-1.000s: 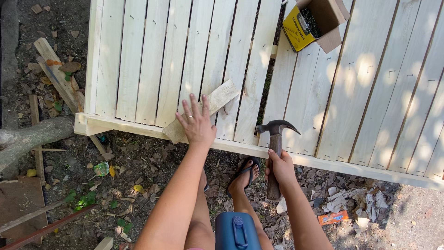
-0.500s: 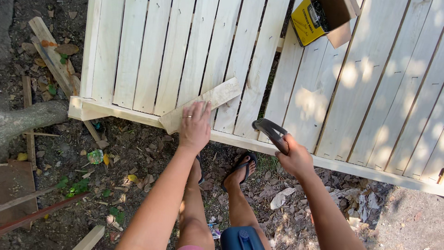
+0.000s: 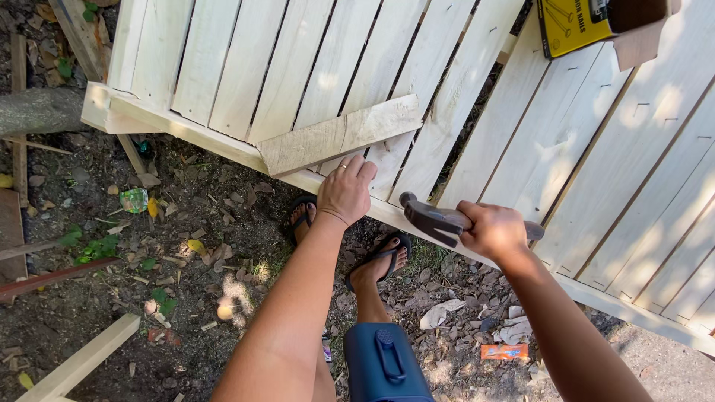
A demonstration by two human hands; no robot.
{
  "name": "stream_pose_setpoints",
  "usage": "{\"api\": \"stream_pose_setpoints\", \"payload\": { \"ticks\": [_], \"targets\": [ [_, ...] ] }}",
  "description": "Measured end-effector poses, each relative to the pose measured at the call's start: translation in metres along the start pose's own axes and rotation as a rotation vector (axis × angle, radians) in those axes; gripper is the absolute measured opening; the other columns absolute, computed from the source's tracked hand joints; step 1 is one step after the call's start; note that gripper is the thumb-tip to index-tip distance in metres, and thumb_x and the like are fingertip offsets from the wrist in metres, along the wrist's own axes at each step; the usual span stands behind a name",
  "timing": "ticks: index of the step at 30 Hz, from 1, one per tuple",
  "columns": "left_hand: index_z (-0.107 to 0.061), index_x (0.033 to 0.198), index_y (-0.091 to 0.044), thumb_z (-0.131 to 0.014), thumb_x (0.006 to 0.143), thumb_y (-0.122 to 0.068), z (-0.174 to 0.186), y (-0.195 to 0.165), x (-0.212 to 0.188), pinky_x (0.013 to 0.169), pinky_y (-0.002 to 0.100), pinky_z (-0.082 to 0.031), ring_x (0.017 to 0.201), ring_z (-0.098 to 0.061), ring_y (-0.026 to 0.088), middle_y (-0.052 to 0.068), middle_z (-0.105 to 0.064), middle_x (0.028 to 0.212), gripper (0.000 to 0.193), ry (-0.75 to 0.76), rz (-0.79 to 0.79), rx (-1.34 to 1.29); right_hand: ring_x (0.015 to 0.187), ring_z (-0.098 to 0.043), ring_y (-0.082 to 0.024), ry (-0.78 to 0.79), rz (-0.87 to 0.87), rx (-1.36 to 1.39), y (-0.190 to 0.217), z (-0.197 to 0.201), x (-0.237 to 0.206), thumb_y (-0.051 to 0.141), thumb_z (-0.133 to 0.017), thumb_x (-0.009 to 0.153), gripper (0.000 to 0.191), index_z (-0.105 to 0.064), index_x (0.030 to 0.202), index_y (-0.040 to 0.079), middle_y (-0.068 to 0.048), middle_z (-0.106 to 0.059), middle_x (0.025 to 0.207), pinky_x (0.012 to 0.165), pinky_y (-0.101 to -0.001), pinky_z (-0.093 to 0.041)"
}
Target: The person hammers nails into a slatted wooden frame lying on the ground, working around its edges with a claw hammer. They use a small wood block to press and align the slats between hammering, and reach into a cardboard box of nails on the frame.
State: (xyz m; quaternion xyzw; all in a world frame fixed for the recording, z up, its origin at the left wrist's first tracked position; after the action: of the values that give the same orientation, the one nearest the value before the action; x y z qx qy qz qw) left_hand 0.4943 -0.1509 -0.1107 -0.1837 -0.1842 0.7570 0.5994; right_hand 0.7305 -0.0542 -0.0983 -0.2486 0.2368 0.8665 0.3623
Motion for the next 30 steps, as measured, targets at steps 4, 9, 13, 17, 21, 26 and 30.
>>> {"api": "stream_pose_setpoints", "payload": {
  "ticks": [4,9,13,17,21,26,30],
  "targets": [
    [-0.048,0.105,-0.011,-0.060,0.082,-0.003,-0.008,0.007,0.004,0.089,0.046,-0.051,0.109,-0.058,0.034,0.013,-0.053,0.110,0.028,-0.020,0.019,0.020,0.079,-0.070,-0.029,-0.246,0.098,0.180,-0.006,0.034,-0.002,0.028,-0.073,0.075,0.023,-0.069,0.096,0.021,-0.004,-0.072,0.083,0.069,-0.0444,-0.056],
    [-0.045,0.107,-0.013,-0.061,0.082,-0.004,-0.001,0.003,0.007,0.090,0.045,-0.047,0.107,-0.056,0.033,0.011,-0.051,0.111,0.031,-0.131,-0.046,0.046,0.075,-0.070,-0.031,-0.364,0.345,0.242,0.008,0.045,-0.001,0.028,-0.071,0.073,0.021,-0.069,0.089,0.015,-0.007,-0.071,0.081,0.065,-0.0424,-0.056],
    [-0.044,0.109,-0.013,-0.062,0.082,-0.004,-0.004,0.003,0.004,0.088,0.045,-0.044,0.106,-0.053,0.032,0.011,-0.049,0.113,0.033,-0.135,-0.049,0.075,0.072,-0.070,-0.033,-0.209,0.163,0.071,-0.004,0.024,0.010,0.025,-0.073,0.071,0.022,-0.070,0.089,0.012,-0.008,-0.070,0.076,0.062,-0.0444,-0.055],
    [-0.043,0.110,-0.014,-0.063,0.080,-0.004,-0.005,0.005,0.003,0.090,0.046,-0.043,0.107,-0.052,0.033,0.011,-0.048,0.115,0.037,-0.164,-0.039,0.070,0.070,-0.069,-0.029,-0.400,0.387,0.439,0.008,0.051,-0.007,0.033,-0.074,0.071,0.026,-0.064,0.087,0.015,-0.007,-0.066,0.075,0.063,-0.0415,-0.054],
    [-0.043,0.114,-0.014,-0.064,0.079,-0.003,-0.003,0.006,0.001,0.092,0.046,-0.042,0.108,-0.050,0.034,0.013,-0.047,0.117,0.042,-0.224,-0.047,0.077,0.070,-0.070,-0.032,-0.080,0.095,-0.036,-0.004,0.008,0.020,0.026,-0.073,0.071,0.022,-0.070,0.088,0.013,-0.008,-0.070,0.073,0.064,-0.0443,-0.056],
    [-0.043,0.113,-0.014,-0.065,0.077,-0.003,-0.010,0.008,-0.002,0.094,0.047,-0.042,0.108,-0.050,0.034,0.012,-0.046,0.116,0.044,-0.225,-0.060,0.064,0.074,-0.072,-0.028,-0.395,0.163,0.308,-0.006,0.034,0.017,0.029,-0.072,0.079,0.019,-0.068,0.092,0.015,-0.006,-0.071,0.081,0.064,-0.0419,-0.058],
    [-0.043,0.117,-0.015,-0.064,0.082,-0.001,-0.014,0.014,-0.001,0.097,0.046,-0.041,0.110,-0.049,0.032,0.011,-0.046,0.118,0.043,-0.207,-0.034,0.076,0.069,-0.070,-0.024,-0.261,0.174,0.393,-0.005,0.022,0.021,0.027,-0.076,0.083,0.015,-0.066,0.083,0.016,-0.004,-0.067,0.072,0.063,-0.0399,-0.057]
  ]
}}
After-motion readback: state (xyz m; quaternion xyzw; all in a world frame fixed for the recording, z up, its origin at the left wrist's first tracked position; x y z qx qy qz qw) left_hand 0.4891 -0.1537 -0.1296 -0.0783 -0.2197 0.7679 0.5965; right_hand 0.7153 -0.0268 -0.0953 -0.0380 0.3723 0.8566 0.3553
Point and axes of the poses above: each hand's wrist, its own x-axis towards the middle knuckle, its own z-axis out of the back of the hand, y = z × x, the point moved 10 cm from there along x, towards the middle knuckle
